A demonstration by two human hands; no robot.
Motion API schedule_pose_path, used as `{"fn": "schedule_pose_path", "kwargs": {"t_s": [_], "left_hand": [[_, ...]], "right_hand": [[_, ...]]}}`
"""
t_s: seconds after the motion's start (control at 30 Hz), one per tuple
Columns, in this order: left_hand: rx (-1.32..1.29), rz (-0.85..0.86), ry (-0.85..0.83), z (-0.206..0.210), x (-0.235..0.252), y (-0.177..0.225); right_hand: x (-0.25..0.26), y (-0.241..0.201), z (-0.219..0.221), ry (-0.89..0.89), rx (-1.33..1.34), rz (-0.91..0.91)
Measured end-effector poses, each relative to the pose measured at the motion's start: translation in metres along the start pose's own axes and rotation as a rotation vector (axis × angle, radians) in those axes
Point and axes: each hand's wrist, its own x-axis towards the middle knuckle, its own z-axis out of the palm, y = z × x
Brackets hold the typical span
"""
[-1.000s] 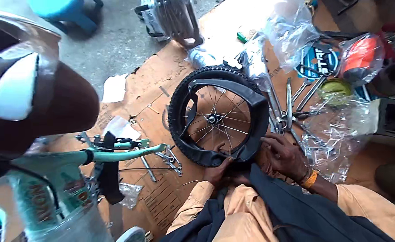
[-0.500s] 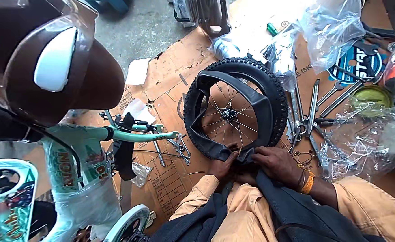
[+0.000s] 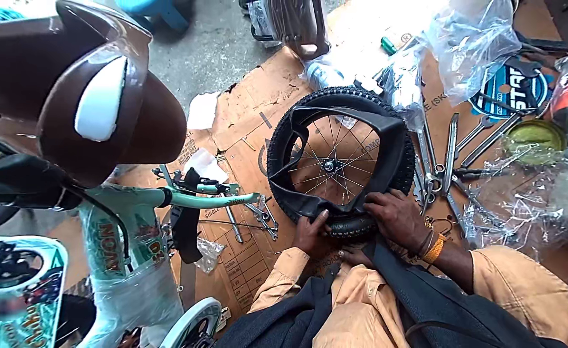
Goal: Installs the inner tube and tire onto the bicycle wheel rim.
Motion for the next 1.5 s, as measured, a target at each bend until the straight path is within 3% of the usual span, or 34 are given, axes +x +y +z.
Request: {"fn": "schedule_pose_path", "kwargs": {"t_s": [0.13, 0.23, 0.27, 0.33, 0.4, 0.5, 0.57, 0.7, 0.97, 1.13, 1.33, 1.5], "left_hand": [[-0.003, -0.134, 0.286, -0.013, -0.013, -0.008], [0.331, -0.112, 0.404, -0.018, -0.025, -0.014], [0.512, -0.016, 0.454, -0.019, -0.031, -0.014], [0.856, 0.391, 0.529, -0.018, -0.039, -0.02], [1.046, 0.743, 0.391, -0.017, -0.045, -0.021], [1.251, 0.935, 0.148, -0.006, -0.042, -0.029], [1.373, 0.89, 0.081, -0.001, -0.038, -0.032], [1.42, 0.836, 0.149, 0.003, -0.029, -0.034], [1.521, 0.731, 0.099, 0.001, -0.023, -0.029], [1.49, 0.752, 0.051, -0.01, -0.02, -0.036], [1.665, 0.754, 0.008, -0.004, -0.027, -0.037], [1.574, 0.571, 0.013, 0.006, -0.026, -0.032]], "right_hand": [[-0.012, -0.01, 0.024, -0.044, -0.13, 0.0], [-0.014, -0.011, 0.037, -0.046, -0.16, 0.044], [-0.015, -0.012, 0.041, -0.051, -0.16, 0.071], [-0.017, -0.014, 0.041, -0.037, -0.133, 0.117], [-0.009, -0.008, 0.022, 0.011, -0.068, 0.116], [-0.007, -0.007, 0.017, 0.004, -0.059, 0.122], [-0.01, -0.012, 0.02, -0.014, -0.058, 0.126], [-0.012, -0.019, 0.022, -0.009, -0.029, 0.081], [-0.004, -0.038, 0.027, -0.223, 0.066, 0.129], [-0.025, -0.033, 0.062, -0.058, 0.131, 0.196], [-0.011, -0.03, 0.037, 0.044, 0.238, 0.241], [-0.003, -0.031, 0.028, 0.098, 0.301, 0.198]]}}
